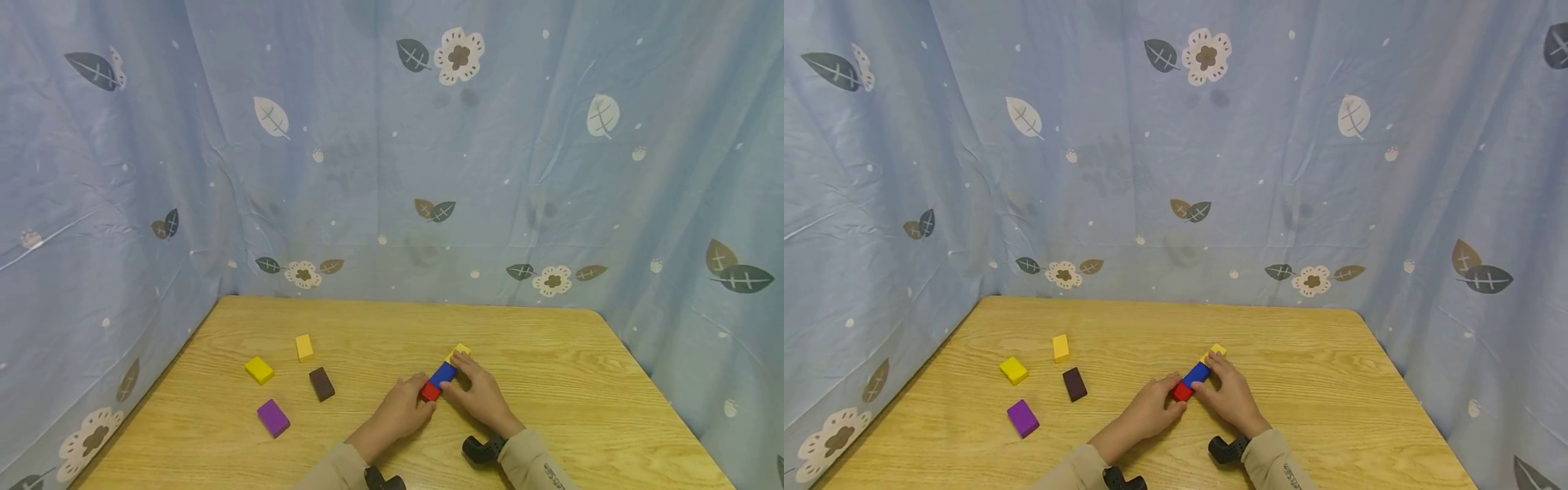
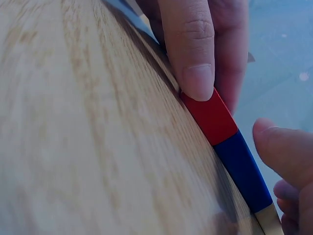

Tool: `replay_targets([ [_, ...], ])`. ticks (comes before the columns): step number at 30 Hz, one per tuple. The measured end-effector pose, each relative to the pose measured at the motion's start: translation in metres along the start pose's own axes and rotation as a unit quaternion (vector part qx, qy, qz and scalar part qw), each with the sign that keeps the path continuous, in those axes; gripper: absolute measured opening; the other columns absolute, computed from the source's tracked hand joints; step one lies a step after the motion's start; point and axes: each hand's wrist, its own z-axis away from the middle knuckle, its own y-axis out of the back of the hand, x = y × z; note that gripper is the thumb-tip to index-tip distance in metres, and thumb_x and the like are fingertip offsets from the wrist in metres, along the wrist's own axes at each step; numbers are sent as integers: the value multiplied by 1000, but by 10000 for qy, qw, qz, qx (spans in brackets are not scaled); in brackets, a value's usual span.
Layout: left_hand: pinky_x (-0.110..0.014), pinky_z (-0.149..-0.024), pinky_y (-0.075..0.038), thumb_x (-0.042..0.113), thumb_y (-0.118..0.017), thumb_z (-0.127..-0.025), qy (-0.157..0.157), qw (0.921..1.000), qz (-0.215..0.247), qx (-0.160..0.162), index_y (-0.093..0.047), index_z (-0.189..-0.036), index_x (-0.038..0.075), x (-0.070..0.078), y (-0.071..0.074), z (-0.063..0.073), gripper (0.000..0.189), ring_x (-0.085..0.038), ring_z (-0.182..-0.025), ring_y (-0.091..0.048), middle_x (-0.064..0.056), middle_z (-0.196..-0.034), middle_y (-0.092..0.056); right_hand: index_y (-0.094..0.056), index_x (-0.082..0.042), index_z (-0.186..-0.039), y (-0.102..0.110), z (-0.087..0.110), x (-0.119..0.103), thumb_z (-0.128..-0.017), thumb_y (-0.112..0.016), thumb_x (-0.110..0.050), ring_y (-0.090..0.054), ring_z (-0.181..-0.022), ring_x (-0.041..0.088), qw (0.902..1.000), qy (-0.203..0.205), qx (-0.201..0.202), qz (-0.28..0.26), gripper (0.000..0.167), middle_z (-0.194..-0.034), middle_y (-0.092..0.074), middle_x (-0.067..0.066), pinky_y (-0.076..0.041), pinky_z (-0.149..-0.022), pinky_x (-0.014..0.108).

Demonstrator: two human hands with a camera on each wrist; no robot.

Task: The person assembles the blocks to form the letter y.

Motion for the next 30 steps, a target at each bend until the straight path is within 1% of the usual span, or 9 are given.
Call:
replay_targets([
  [3,-54,-104,-40,20,-65,-89,-35,10000,-7,-19,-54,-129,-5,0,0,1,48,-33,-119,-57,-19,-130,-58,-55,2,-130,1,0,0,-84,-71,-34,-42,-132,37,10000,6,26,-23,61,-139,-50,18,-38,-106,53],
  [8,-57,-104,-39,21,-67,-88,-130,9999,-60,-12,-52,-129,-3,-1,0,2,51,-32,-119,-57,-16,-129,-58,-56,0,-129,1,1,-1,-84,-71,-34,-43,-131,38,9998,37,136,-147,59,-139,-50,18,-39,-105,54],
  [13,-57,-104,-39,27,-67,-88,-196,9996,-156,-97,-50,-132,-3,-2,0,2,56,-30,-123,-54,-16,-133,-55,-55,0,-131,1,3,-3,-85,-71,-34,-45,-129,39,9996,130,237,-50,59,-139,-50,20,-39,-104,54],
  [15,-56,-107,-36,29,-66,-88,-157,9996,-56,-226,-47,-134,-4,-3,1,2,60,-30,-126,-51,-17,-136,-52,-54,0,-131,2,4,-5,-85,-71,-34,-46,-128,39,9995,155,260,27,60,-138,-50,20,-40,-104,55],
  [18,-55,-109,-33,30,-66,-88,-140,9990,210,-370,-46,-136,-2,-5,4,3,60,-30,-127,-51,-15,-136,-53,-55,1,-131,1,4,-7,-84,-71,-36,-48,-126,40,9988,238,350,242,62,-136,-52,21,-41,-102,55],
  [22,-52,-106,-39,31,-66,-88,-72,9973,576,-458,-46,-136,1,-9,8,4,60,-31,-123,-53,-12,-130,-57,-57,2,-128,-3,4,-10,-83,-71,-40,-49,-125,39,9968,316,372,633,63,-135,-53,20,-42,-102,53],
  [23,-51,-106,-40,32,-66,-89,-38,9968,633,-483,-44,-138,0,-11,9,5,62,-32,-124,-53,-13,-132,-56,-57,2,-127,-4,3,-11,-83,-70,-41,-49,-125,39,9964,309,340,707,63,-135,-53,20,-42,-102,53],
  [25,-48,-104,-43,33,-65,-89,27,9961,706,-530,-43,-139,-1,-13,11,6,65,-33,-124,-52,-14,-133,-56,-56,4,-128,-6,3,-12,-84,-68,-44,-47,-127,39,9963,244,254,785,66,-137,-51,20,-42,-103,52],
  [30,-45,-106,-42,39,-62,-91,133,9955,678,-649,-37,-143,-2,-17,20,12,71,-31,-129,-48,-16,-140,-49,-50,7,-132,-6,1,-16,-85,-64,-49,-39,-133,41,9973,-42,86,727,75,-142,-44,23,-38,-107,54],
])
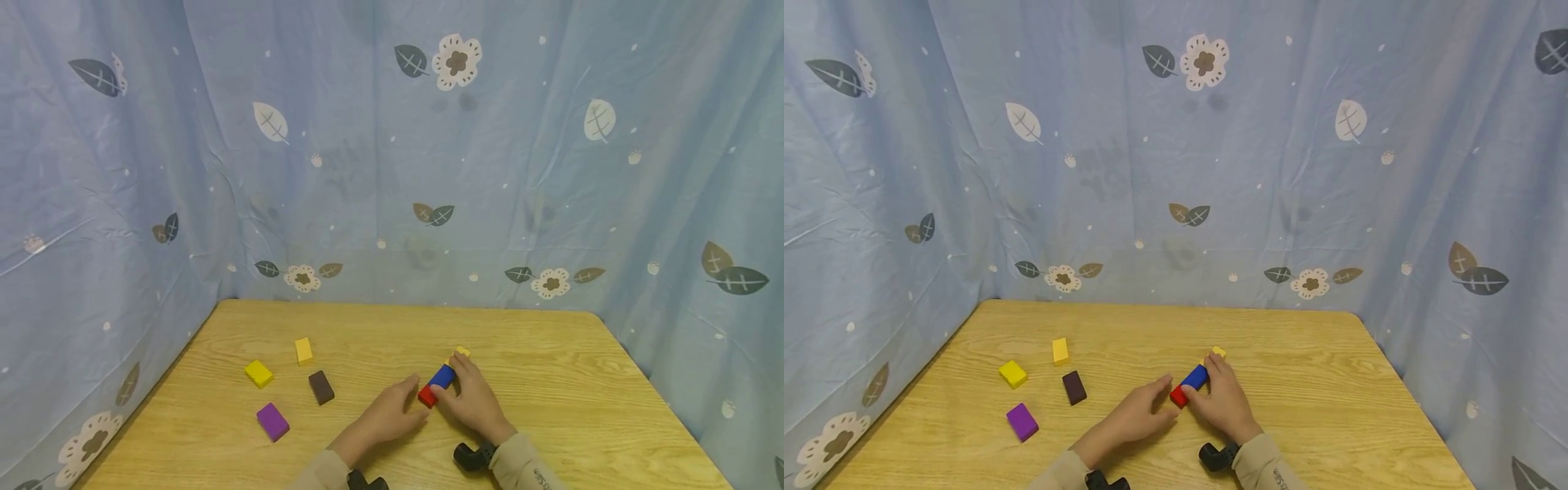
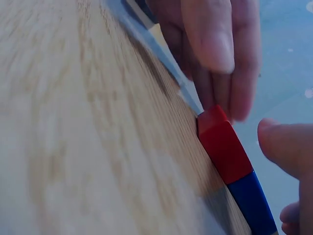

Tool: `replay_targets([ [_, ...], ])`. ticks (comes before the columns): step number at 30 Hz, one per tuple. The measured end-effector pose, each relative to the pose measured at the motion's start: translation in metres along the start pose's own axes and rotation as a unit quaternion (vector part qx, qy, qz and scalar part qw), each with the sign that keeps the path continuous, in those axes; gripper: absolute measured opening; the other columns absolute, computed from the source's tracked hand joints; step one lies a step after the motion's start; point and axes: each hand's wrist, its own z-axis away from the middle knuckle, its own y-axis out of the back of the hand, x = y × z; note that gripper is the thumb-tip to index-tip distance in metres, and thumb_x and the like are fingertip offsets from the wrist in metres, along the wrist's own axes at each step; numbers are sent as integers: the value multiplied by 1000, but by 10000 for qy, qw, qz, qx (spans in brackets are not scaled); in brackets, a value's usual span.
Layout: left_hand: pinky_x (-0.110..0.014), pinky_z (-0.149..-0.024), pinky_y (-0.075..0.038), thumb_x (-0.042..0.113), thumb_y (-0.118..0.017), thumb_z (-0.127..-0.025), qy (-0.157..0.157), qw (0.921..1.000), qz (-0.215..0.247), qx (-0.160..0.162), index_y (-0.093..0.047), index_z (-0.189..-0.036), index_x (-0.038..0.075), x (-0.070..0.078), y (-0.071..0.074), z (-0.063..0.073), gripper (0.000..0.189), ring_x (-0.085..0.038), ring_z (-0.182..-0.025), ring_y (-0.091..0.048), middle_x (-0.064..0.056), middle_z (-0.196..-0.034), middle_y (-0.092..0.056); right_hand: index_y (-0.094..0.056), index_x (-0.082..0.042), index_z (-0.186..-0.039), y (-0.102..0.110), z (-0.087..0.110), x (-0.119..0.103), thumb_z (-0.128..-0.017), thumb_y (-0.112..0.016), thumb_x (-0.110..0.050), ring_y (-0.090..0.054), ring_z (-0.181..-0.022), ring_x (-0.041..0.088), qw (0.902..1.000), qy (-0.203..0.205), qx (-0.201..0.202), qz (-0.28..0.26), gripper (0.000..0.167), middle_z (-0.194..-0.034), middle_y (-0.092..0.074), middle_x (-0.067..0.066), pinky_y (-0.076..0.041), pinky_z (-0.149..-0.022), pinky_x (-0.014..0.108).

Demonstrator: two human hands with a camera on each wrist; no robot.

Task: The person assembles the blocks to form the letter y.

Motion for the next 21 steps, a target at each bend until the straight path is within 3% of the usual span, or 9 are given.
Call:
replay_targets([
  [4,-46,-108,-39,40,-60,-92,162,9998,73,7,-34,-145,-2,-1,9,11,72,-32,-132,-44,-17,-144,-45,-44,6,-137,0,0,0,-86,-62,-52,-33,-137,40,9996,-207,-190,-47,80,-146,-39,23,-34,-109,55],
  [11,-50,-107,-38,35,-59,-94,26,9999,-57,128,-34,-144,-2,-2,30,32,68,-37,-133,-41,-20,-147,-39,-41,5,-140,-3,-1,2,-86,-60,-57,-27,-141,37,9984,-353,-438,-79,84,-149,-35,21,-30,-112,53],
  [14,-52,-106,-38,33,-58,-95,-7,9997,-39,256,-33,-145,-3,-4,41,41,67,-39,-133,-40,-22,-148,-37,-41,4,-140,-3,-1,2,-85,-61,-56,-27,-141,37,9983,-352,-443,-128,84,-150,-35,20,-30,-112,53],
  [21,-55,-109,-33,36,-56,-95,274,9974,202,628,-31,-146,-1,-17,60,55,68,-40,-136,-34,-21,-150,-32,-41,4,-140,-1,-1,3,-85,-62,-53,-27,-141,37,9985,-306,-419,-179,83,-150,-35,20,-30,-112,53],
])
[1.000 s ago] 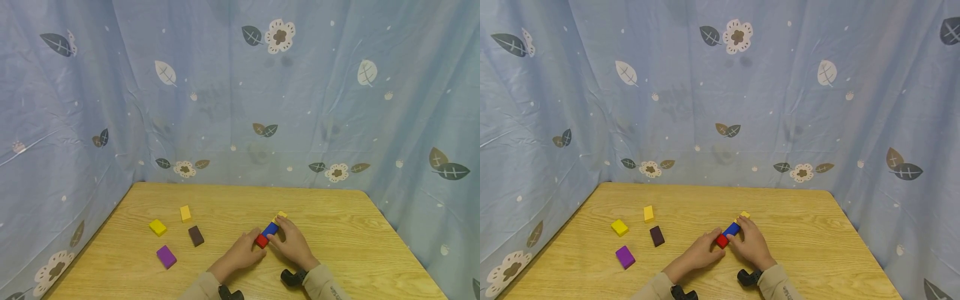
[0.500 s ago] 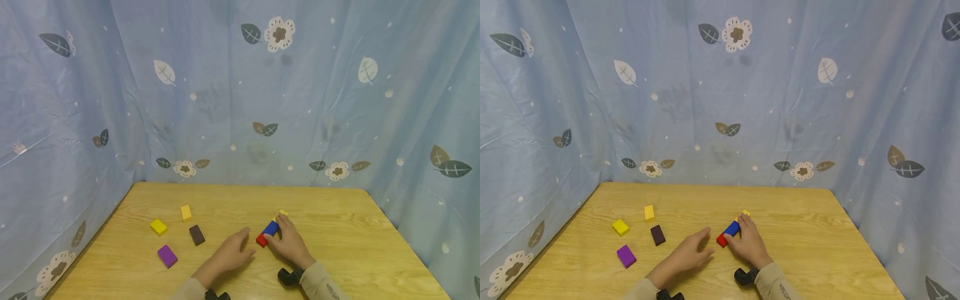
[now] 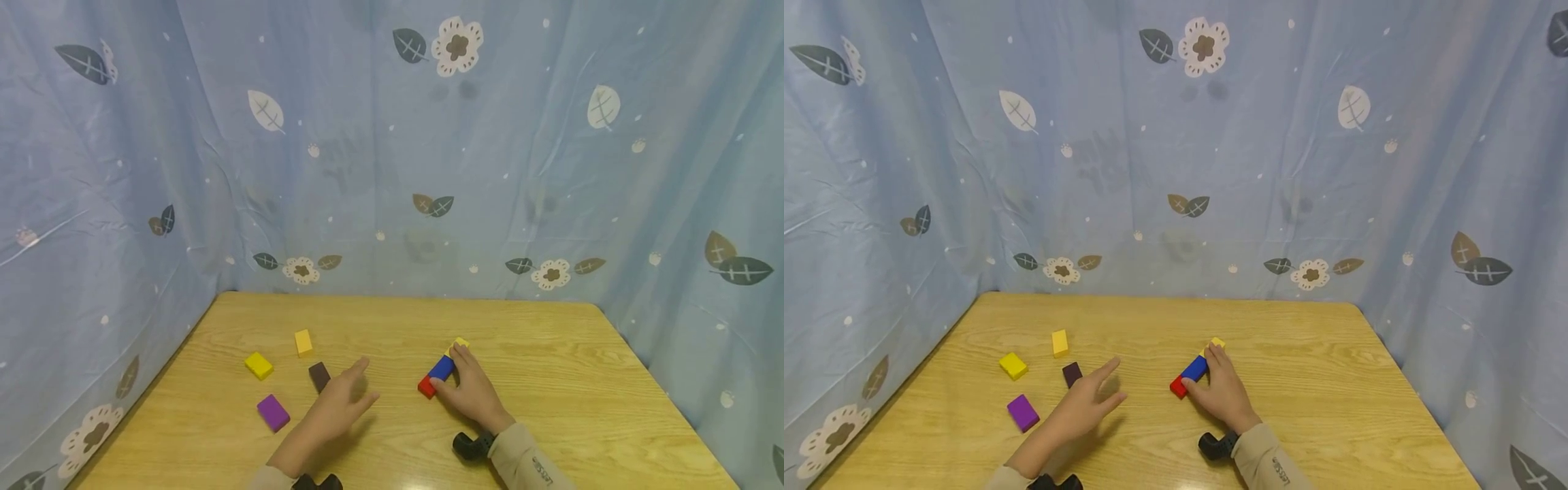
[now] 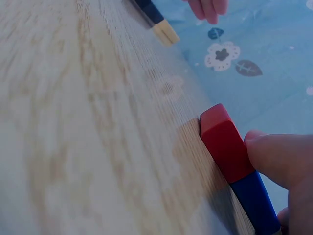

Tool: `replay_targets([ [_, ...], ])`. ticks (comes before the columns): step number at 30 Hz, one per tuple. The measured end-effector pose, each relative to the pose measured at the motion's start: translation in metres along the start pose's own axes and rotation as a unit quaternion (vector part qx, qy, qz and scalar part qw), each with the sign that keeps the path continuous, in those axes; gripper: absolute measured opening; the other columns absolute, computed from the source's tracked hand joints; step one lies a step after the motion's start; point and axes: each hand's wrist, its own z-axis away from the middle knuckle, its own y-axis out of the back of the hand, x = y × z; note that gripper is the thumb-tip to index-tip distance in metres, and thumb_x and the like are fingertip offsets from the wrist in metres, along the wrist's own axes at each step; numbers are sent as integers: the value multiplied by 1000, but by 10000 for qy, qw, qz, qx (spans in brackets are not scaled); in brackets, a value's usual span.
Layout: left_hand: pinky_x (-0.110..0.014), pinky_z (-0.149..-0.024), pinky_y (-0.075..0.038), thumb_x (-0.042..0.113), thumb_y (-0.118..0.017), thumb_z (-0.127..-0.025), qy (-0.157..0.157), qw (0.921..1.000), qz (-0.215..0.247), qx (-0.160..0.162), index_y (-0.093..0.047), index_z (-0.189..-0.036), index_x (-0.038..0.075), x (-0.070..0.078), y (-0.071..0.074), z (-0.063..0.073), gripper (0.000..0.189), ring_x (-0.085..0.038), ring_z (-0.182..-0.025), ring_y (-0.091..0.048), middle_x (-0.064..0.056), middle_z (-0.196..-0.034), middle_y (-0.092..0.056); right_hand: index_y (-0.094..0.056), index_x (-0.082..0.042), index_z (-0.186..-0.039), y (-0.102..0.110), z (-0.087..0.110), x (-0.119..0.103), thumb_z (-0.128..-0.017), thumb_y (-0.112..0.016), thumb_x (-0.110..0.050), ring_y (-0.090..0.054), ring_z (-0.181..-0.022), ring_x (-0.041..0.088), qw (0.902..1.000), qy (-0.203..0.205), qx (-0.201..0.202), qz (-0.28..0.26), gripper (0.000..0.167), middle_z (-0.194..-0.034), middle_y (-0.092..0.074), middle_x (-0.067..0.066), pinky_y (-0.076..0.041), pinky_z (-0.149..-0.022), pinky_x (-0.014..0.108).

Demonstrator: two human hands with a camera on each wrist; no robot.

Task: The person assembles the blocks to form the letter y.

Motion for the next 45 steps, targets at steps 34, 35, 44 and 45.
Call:
replay_targets([
  [34,-61,-106,-33,41,-70,-83,1295,9900,277,481,-27,-148,0,-77,53,10,87,-45,-135,-33,-26,-147,-36,-41,5,-140,1,1,0,-85,-65,-49,-27,-141,38,9998,95,87,-174,81,-149,-35,20,-31,-111,54],
  [35,-61,-106,-33,41,-70,-83,1315,9898,288,457,-27,-148,0,-78,52,10,88,-45,-135,-32,-26,-147,-36,-41,5,-140,1,1,0,-85,-65,-49,-27,-141,38,9998,102,92,-174,81,-149,-35,20,-31,-111,54],
  [44,-62,-107,-31,42,-70,-83,1415,9891,255,315,-24,-148,-2,-79,50,11,91,-47,-135,-30,-28,-148,-32,-41,5,-140,1,2,-1,-85,-64,-49,-27,-141,38,9998,35,29,-191,81,-150,-35,20,-30,-112,54],
  [45,-62,-107,-31,42,-71,-83,1441,9888,259,305,-24,-148,-2,-78,50,11,91,-48,-135,-30,-28,-148,-33,-41,4,-140,1,2,-1,-85,-64,-49,-27,-141,38,9998,20,8,-197,81,-150,-34,20,-30,-112,54],
])
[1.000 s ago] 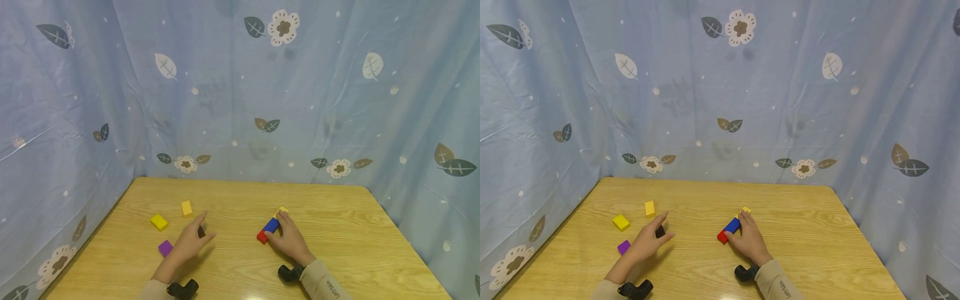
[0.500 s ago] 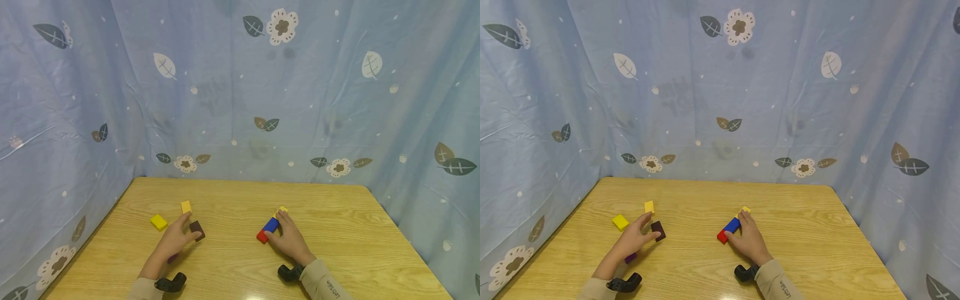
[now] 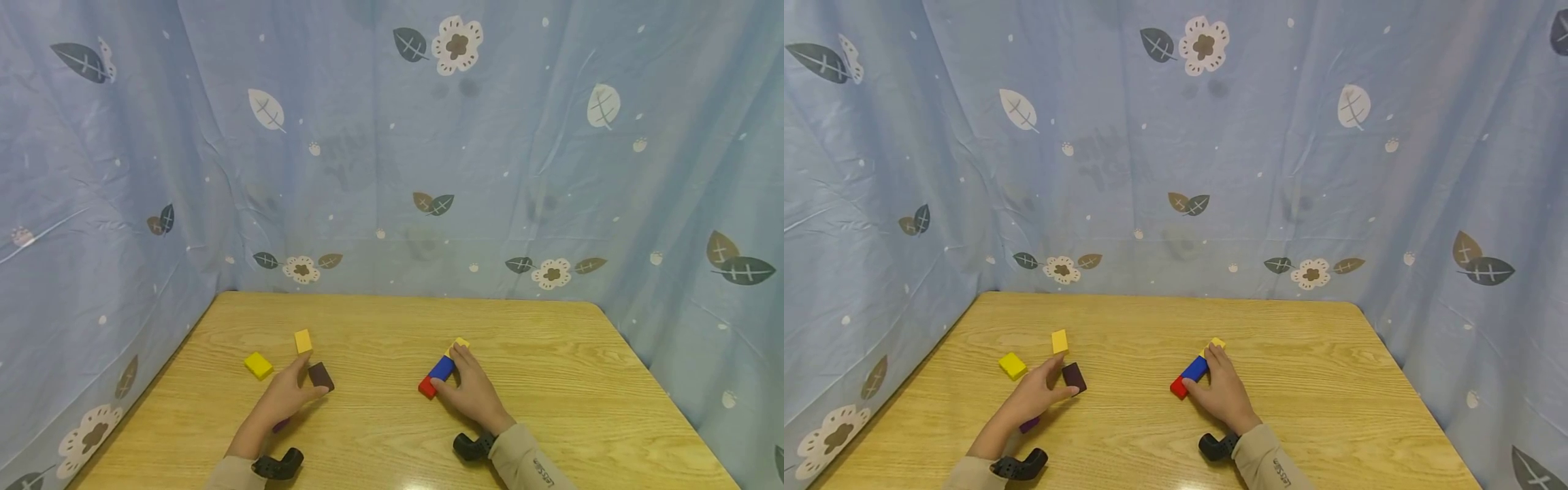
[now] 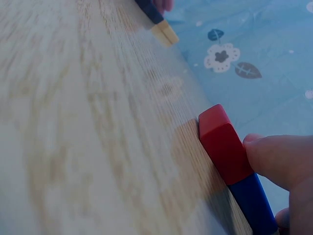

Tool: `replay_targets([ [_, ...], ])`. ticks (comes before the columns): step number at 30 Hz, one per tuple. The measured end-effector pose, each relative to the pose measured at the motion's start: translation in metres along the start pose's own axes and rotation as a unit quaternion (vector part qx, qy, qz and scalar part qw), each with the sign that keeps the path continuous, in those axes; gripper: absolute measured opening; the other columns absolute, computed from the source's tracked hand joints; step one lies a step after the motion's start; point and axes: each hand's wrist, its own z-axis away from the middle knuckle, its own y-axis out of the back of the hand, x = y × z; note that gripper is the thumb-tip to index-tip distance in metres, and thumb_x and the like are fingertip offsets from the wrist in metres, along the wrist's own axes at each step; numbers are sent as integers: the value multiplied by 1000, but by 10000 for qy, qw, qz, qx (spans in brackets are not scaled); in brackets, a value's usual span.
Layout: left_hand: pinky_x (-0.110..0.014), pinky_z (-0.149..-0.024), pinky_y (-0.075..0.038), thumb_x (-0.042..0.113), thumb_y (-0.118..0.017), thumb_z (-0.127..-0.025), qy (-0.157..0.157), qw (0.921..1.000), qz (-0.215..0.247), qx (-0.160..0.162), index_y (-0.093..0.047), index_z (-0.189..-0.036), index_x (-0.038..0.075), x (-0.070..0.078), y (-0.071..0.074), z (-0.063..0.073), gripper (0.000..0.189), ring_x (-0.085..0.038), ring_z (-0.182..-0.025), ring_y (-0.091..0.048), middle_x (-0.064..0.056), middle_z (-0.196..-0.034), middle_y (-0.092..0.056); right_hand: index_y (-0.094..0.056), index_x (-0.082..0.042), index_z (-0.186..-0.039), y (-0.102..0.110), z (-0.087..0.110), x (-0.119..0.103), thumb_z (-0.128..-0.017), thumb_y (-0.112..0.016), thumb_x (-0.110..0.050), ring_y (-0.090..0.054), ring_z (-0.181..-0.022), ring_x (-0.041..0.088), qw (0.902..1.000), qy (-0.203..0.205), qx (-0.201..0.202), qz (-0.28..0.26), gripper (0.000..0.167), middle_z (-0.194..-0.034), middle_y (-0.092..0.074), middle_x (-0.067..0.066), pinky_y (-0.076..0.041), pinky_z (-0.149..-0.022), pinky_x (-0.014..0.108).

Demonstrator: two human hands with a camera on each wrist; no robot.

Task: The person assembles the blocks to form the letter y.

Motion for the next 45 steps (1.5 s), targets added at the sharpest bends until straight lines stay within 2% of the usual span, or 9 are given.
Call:
replay_targets([
  [4,-62,-107,-30,42,-71,-83,104,9999,19,-37,-24,-148,-1,0,0,0,91,-48,-136,-29,-27,-148,-33,-40,4,-141,0,0,0,-85,-64,-49,-26,-141,37,10000,-27,-28,-5,80,-151,-34,19,-30,-112,54],
  [13,-61,-109,-29,41,-72,-81,16,9999,-87,-65,-26,-146,-7,-2,-2,1,93,-48,-136,-29,-29,-147,-32,-40,4,-141,1,0,0,-85,-64,-49,-26,-141,38,10000,-29,-44,61,81,-150,-34,19,-30,-112,54],
  [27,-61,-108,-30,35,-74,-81,154,9997,-124,-134,-29,-146,-4,-1,-5,1,88,-46,-136,-30,-26,-149,-32,-41,5,-140,0,1,1,-86,-64,-50,-27,-141,38,9999,0,-28,97,80,-150,-35,20,-30,-112,54],
  [34,-60,-108,-31,31,-74,-82,59,9994,-314,-99,-32,-145,-4,0,-4,2,84,-47,-135,-32,-27,-147,-34,-40,4,-141,2,0,-1,-85,-64,-49,-26,-141,38,10000,-30,-43,48,80,-150,-34,19,-30,-111,55],
  [45,-61,-107,-31,30,-74,-82,87,9993,-362,-77,-33,-144,-4,-1,-4,2,82,-47,-134,-33,-27,-147,-35,-40,4,-141,1,-1,0,-85,-64,-49,-26,-141,38,10000,-31,-55,66,80,-150,-34,19,-30,-112,54],
])
